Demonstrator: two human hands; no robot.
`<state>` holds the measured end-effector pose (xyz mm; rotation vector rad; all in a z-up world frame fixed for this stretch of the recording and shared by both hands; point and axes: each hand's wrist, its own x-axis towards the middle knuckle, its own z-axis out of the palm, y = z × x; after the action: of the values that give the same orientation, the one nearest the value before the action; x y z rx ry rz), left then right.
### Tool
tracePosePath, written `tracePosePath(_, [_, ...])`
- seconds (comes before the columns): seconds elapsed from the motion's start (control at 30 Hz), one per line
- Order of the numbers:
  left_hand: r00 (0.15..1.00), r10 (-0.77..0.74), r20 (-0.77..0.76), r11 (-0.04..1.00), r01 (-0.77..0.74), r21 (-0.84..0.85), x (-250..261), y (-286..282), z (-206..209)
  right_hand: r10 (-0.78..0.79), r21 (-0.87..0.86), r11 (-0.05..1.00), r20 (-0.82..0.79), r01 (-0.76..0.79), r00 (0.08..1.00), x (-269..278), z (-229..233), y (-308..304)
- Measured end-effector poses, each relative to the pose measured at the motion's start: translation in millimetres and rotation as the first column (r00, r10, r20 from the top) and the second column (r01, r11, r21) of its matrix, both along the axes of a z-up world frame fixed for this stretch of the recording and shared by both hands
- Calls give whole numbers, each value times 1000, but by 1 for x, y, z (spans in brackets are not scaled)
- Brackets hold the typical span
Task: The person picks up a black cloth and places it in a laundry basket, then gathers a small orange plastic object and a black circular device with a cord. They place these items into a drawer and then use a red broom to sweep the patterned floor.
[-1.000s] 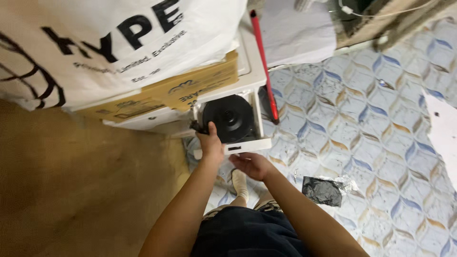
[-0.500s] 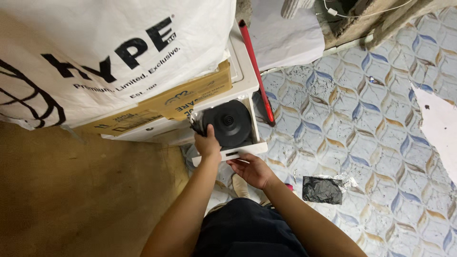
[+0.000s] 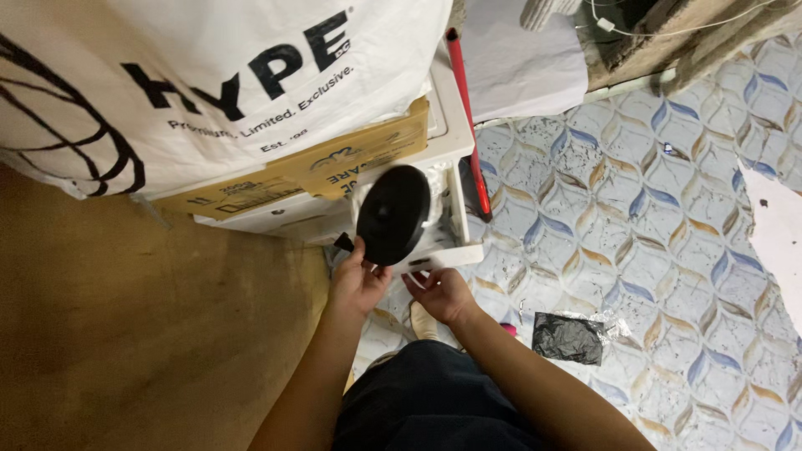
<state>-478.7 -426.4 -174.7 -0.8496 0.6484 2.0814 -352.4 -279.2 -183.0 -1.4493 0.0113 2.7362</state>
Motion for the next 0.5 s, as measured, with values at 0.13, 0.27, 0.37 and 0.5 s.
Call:
tracePosePath(0.13, [996, -3, -90, 901, 42, 432, 6, -27, 35, -192, -39, 981, -46, 191, 980, -18, -12, 5])
tracePosePath(0.27, [974, 6, -227, 932, 76, 353, 16, -48, 58, -151, -147, 984, -396, 100, 906, -55, -22, 37])
tracePosePath(0.37, [970, 68, -232, 915, 32, 403, 18, -61, 52, 5, 47, 999, -404, 15, 915, -98, -11, 56])
tracePosePath(0.5, [976, 118, -183, 853, -6, 521, 27, -83, 35, 161, 187, 978, -404, -91, 901, -112, 1, 68])
